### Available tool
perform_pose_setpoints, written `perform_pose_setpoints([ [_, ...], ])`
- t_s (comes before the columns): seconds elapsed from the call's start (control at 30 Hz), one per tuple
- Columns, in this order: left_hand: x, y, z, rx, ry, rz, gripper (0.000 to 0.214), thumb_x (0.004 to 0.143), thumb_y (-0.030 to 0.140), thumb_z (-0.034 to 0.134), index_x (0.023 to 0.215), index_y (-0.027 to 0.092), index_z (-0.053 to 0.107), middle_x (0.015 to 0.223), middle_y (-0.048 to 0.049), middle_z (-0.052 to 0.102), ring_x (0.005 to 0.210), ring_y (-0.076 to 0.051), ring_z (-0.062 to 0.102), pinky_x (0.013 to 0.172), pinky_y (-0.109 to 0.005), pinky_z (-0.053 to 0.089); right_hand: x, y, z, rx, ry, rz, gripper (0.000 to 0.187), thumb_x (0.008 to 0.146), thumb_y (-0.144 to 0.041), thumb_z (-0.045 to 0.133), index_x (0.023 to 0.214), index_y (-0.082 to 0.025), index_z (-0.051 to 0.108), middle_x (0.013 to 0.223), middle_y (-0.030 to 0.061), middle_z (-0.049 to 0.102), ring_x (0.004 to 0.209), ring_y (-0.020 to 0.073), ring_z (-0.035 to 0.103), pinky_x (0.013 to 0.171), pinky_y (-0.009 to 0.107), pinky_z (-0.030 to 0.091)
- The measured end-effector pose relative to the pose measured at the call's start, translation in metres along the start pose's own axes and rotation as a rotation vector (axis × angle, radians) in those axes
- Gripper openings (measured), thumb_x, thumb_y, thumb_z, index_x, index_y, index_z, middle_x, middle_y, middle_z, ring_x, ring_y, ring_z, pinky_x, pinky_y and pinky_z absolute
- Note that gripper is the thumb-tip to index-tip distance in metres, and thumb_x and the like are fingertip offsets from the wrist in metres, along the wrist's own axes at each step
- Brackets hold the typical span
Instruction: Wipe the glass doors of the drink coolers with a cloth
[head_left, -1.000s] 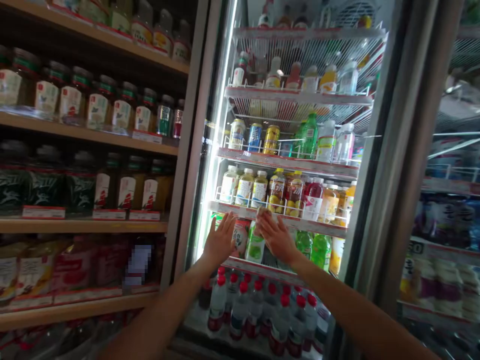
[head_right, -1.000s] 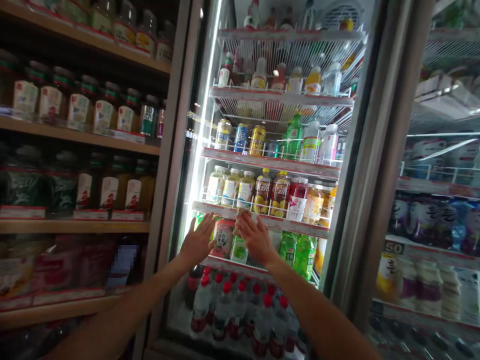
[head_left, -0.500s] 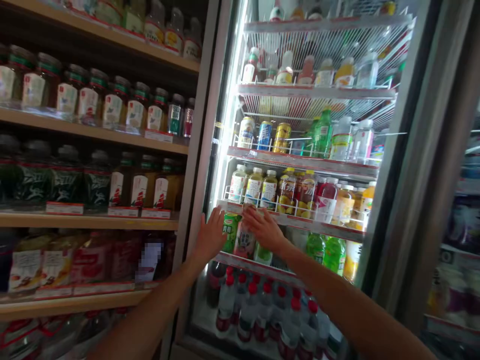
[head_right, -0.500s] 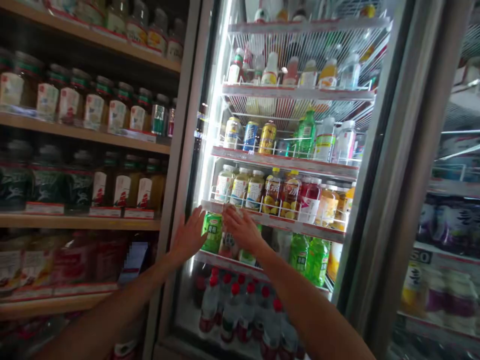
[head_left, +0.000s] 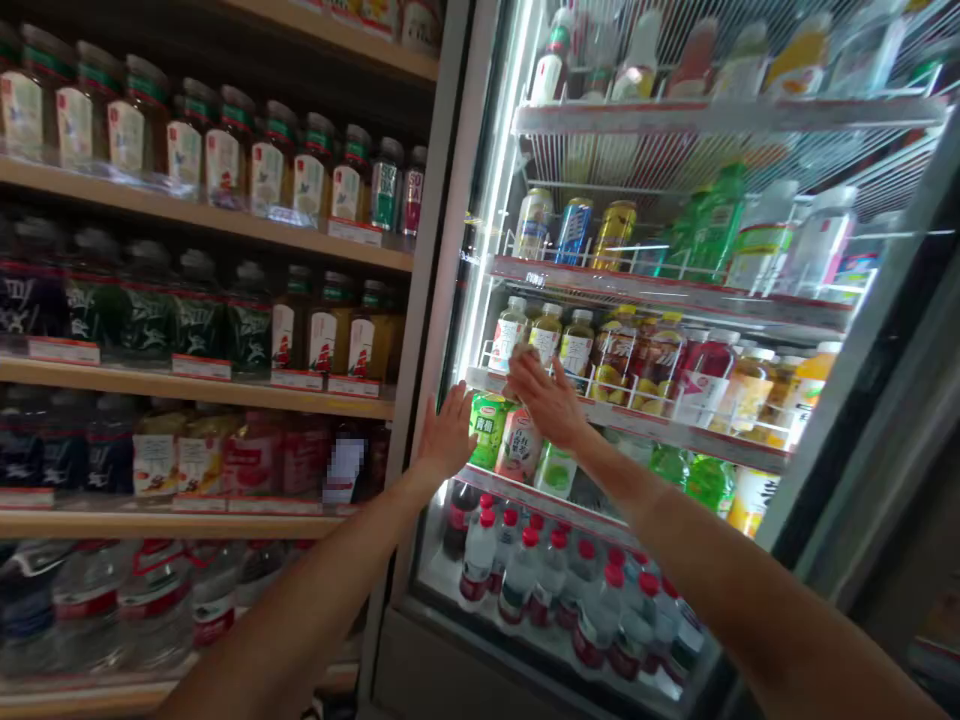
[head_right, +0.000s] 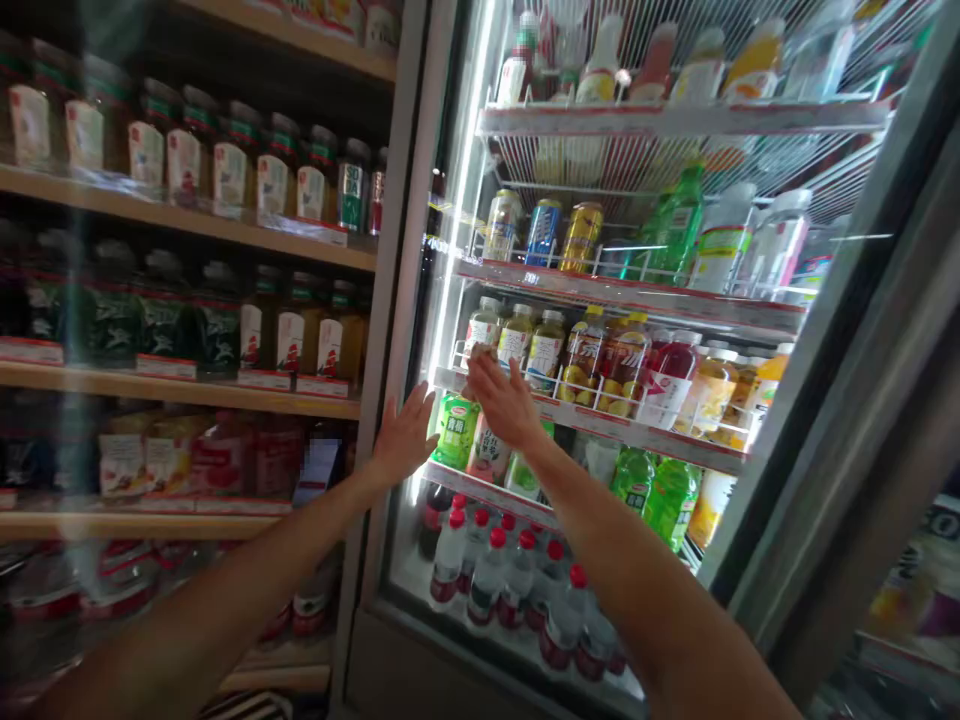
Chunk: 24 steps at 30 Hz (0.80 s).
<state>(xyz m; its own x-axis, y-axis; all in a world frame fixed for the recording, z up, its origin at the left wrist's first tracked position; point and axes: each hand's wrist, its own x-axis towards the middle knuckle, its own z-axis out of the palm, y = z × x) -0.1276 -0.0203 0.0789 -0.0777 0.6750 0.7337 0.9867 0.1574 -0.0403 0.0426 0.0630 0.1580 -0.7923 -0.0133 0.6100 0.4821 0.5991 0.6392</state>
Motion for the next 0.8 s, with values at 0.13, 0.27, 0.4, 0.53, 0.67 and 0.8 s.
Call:
perform_pose_setpoints([
  [0.13, 0.001, 0.003, -0.004, -0.001, 0.012, 0.035, 0.063, 0.082, 0.027, 0.043, 0.139, 0.006, 0.026, 0.149, -0.0157, 0.017, 0.138, -0.026, 0.018, 0.110, -0.053, 0.015, 0.003, -0.001, -0.001, 0.010, 0.026, 0.095, 0.043, 0.088, -0.015, 0.039, 0.130, -0.017, 0.045, 0.144, 0.0083, 0.036, 0.136, 0.0261, 0.024, 0.111, 0.056, 0.009],
  [0.27, 0.006, 0.006, -0.009, 0.007, 0.022, 0.050, 0.064, 0.082, 0.028, 0.044, 0.139, 0.007, 0.026, 0.149, -0.0153, 0.017, 0.138, -0.026, 0.018, 0.110, -0.051, 0.014, -0.017, -0.004, 0.000, 0.035, -0.062, -0.126, 0.042, 0.087, -0.012, 0.039, 0.128, -0.019, 0.048, 0.138, 0.0049, 0.045, 0.133, 0.0215, 0.031, 0.113, 0.050, 0.011],
  [0.4, 0.011, 0.011, -0.010, 0.027, 0.034, 0.056, 0.063, 0.083, 0.029, 0.043, 0.139, 0.007, 0.026, 0.149, -0.0144, 0.018, 0.138, -0.025, 0.017, 0.111, -0.050, 0.013, -0.014, 0.023, -0.018, -0.027, 0.013, 0.096, 0.041, 0.089, -0.017, 0.038, 0.129, -0.017, 0.046, 0.144, 0.0069, 0.037, 0.135, 0.0251, 0.026, 0.112, 0.055, 0.007],
  [0.53, 0.013, 0.015, -0.008, 0.029, 0.038, 0.061, 0.061, 0.083, 0.030, 0.042, 0.138, 0.007, 0.029, 0.149, -0.0147, 0.019, 0.138, -0.025, 0.019, 0.111, -0.051, 0.014, -0.028, 0.030, -0.023, -0.056, 0.022, 0.138, 0.043, 0.088, -0.017, 0.040, 0.131, -0.017, 0.044, 0.144, 0.0076, 0.035, 0.136, 0.0257, 0.023, 0.112, 0.055, 0.008],
  [0.67, 0.009, 0.004, -0.005, 0.038, 0.057, 0.051, 0.059, 0.082, 0.028, 0.043, 0.137, 0.007, 0.030, 0.148, -0.0150, 0.023, 0.136, -0.025, 0.023, 0.110, -0.051, 0.017, -0.045, 0.010, -0.010, -0.016, -0.062, -0.089, 0.042, 0.087, -0.014, 0.041, 0.128, -0.019, 0.047, 0.140, 0.0044, 0.043, 0.134, 0.0222, 0.030, 0.112, 0.049, 0.015],
  [0.8, -0.002, -0.024, -0.002, 0.080, 0.053, -0.011, 0.057, 0.082, 0.025, 0.042, 0.135, 0.005, 0.033, 0.147, -0.0173, 0.025, 0.134, -0.028, 0.029, 0.109, -0.051, 0.021, -0.008, 0.006, -0.006, 0.010, -0.023, 0.003, 0.043, 0.087, -0.011, 0.038, 0.129, -0.018, 0.046, 0.143, 0.0058, 0.038, 0.135, 0.0236, 0.027, 0.112, 0.054, 0.015],
])
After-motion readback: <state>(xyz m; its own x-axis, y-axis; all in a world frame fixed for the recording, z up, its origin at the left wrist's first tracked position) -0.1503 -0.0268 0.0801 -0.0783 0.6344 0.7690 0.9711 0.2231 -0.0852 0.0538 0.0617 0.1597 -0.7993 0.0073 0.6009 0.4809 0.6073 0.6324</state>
